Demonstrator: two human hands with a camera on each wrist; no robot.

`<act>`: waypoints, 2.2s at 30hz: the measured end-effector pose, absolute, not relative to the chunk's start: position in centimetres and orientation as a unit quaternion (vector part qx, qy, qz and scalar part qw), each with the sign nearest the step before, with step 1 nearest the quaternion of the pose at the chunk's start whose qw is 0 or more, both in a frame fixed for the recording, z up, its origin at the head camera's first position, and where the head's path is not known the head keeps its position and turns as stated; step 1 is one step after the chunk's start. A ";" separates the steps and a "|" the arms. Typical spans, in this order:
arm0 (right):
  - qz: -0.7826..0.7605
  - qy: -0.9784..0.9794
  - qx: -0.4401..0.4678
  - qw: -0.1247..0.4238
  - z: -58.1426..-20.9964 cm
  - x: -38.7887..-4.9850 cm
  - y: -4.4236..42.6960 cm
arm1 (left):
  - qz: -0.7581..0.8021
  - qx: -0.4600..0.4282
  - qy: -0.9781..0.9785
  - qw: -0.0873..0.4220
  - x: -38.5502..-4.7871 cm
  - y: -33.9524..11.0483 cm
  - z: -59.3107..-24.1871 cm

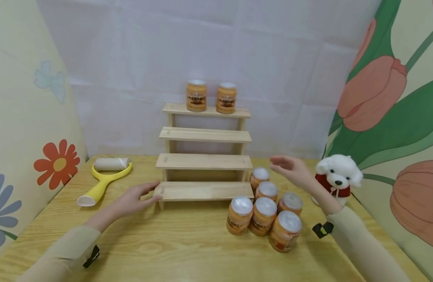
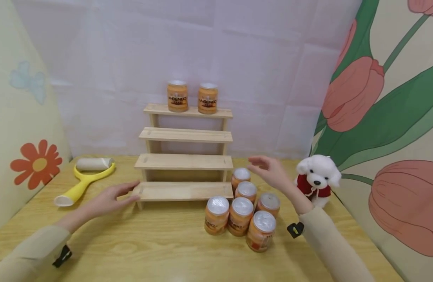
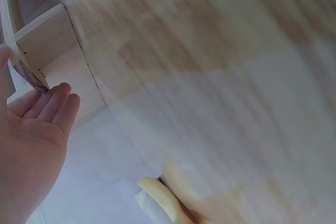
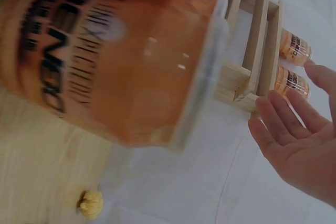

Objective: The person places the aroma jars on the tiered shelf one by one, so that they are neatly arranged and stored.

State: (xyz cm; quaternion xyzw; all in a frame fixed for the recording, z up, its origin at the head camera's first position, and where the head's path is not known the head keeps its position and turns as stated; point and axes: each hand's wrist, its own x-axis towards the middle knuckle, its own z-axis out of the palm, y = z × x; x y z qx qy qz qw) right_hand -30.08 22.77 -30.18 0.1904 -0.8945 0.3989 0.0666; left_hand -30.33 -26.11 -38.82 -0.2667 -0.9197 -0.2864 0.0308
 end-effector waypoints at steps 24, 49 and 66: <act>0.362 -0.914 0.184 -0.020 -35.4 -25.1 27.8 | -0.282 -0.268 -0.921 0.025 -30.3 -26.0 -38.7; 0.324 -0.939 0.111 0.035 -36.1 -27.0 27.6 | -0.282 -0.253 -0.925 0.010 -29.9 -25.9 -38.3; 0.318 -0.938 0.137 0.002 -36.7 -26.3 28.6 | -0.290 -0.262 -0.920 0.015 -29.9 -26.0 -38.4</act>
